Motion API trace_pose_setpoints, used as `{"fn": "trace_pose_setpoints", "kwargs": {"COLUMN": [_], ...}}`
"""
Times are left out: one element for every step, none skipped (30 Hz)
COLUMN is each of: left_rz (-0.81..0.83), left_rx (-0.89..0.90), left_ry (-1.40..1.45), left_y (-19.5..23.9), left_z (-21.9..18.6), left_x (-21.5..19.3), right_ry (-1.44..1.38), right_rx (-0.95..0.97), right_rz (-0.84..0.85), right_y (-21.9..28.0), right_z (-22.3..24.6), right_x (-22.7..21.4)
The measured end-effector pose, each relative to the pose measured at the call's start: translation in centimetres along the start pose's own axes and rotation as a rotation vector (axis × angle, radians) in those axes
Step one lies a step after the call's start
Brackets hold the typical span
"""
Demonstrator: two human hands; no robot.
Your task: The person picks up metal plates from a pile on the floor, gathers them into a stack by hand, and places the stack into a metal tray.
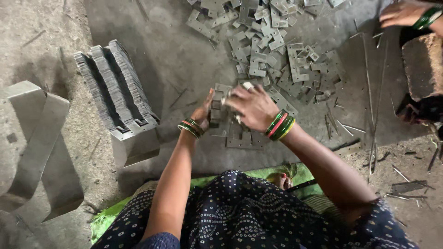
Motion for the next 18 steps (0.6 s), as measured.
{"fn": "trace_pose_setpoints", "kwargs": {"left_rz": [0.002, -0.113, -0.229, -0.225, -0.183, -0.143, -0.139, -0.111, -0.082, -0.083, -0.115, -0.143, -0.142, -0.136, -0.130, -0.129, -0.080, -0.032], "left_rx": [0.006, 0.003, 0.000, 0.007, 0.218, 0.425, 0.427, 0.355, 0.280, 0.282, 0.307, 0.334, 0.336, 0.336, 0.337, 0.338, 0.327, 0.314], "left_ry": [-0.002, -0.131, -0.258, -0.262, -0.311, -0.357, -0.359, -0.161, 0.036, 0.036, 0.023, 0.008, 0.008, -0.003, -0.014, -0.014, 0.036, 0.088], "left_y": [0.7, 1.4, 1.9, 2.0, 2.4, 3.2, 3.2, 3.0, 2.7, 2.9, 3.3, 3.6, 3.8, 4.2, 4.6, 5.0, 5.3, 5.7], "left_z": [-0.5, -0.7, -1.0, -1.1, -3.1, -4.7, -4.7, -4.2, -3.8, -3.9, -4.3, -4.7, -4.9, -5.0, -5.2, -5.4, -5.4, -5.2], "left_x": [0.6, -0.4, -1.5, -1.6, -1.0, -0.4, -0.5, -1.1, -1.4, -1.6, -2.0, -2.2, -1.9, -1.7, -1.4, -1.0, -0.4, 0.1], "right_ry": [0.005, -0.017, -0.039, -0.032, 0.033, 0.095, 0.097, 0.104, 0.110, 0.109, 0.104, 0.102, 0.104, 0.069, 0.034, 0.035, 0.062, 0.086], "right_rx": [-0.003, 0.158, 0.319, 0.318, 0.422, 0.525, 0.527, 0.472, 0.415, 0.413, 0.448, 0.484, 0.484, 0.528, 0.570, 0.570, 0.586, 0.602], "right_rz": [-0.004, -0.034, -0.063, -0.069, 0.135, 0.344, 0.341, 0.237, 0.134, 0.133, 0.144, 0.153, 0.151, 0.210, 0.270, 0.269, 0.283, 0.300], "right_y": [-0.2, 0.2, 1.1, 1.3, 1.8, 3.2, 4.0, 4.0, 3.6, 3.4, 3.4, 3.5, 3.4, 3.5, 3.5, 3.4, 3.4, 3.5], "right_z": [-0.5, -3.1, -5.6, -6.2, -7.3, -8.5, -8.2, -6.6, -5.4, -5.2, -5.4, -5.7, -5.9, -6.4, -6.7, -6.7, -6.8, -6.7], "right_x": [-0.1, -0.1, 0.5, 2.0, 5.7, 8.9, 9.9, 10.1, 9.7, 9.9, 10.0, 9.9, 9.7, 10.1, 10.4, 10.1, 9.9, 9.8]}}
Point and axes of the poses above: each hand's wrist, its own y-axis away from the middle knuckle, its own x-axis out of the palm, z = x × y, the point moved 10 cm from there along -y, towards the middle knuckle, and after that the axes turned 3 degrees about -x, right-handed, at the moved point
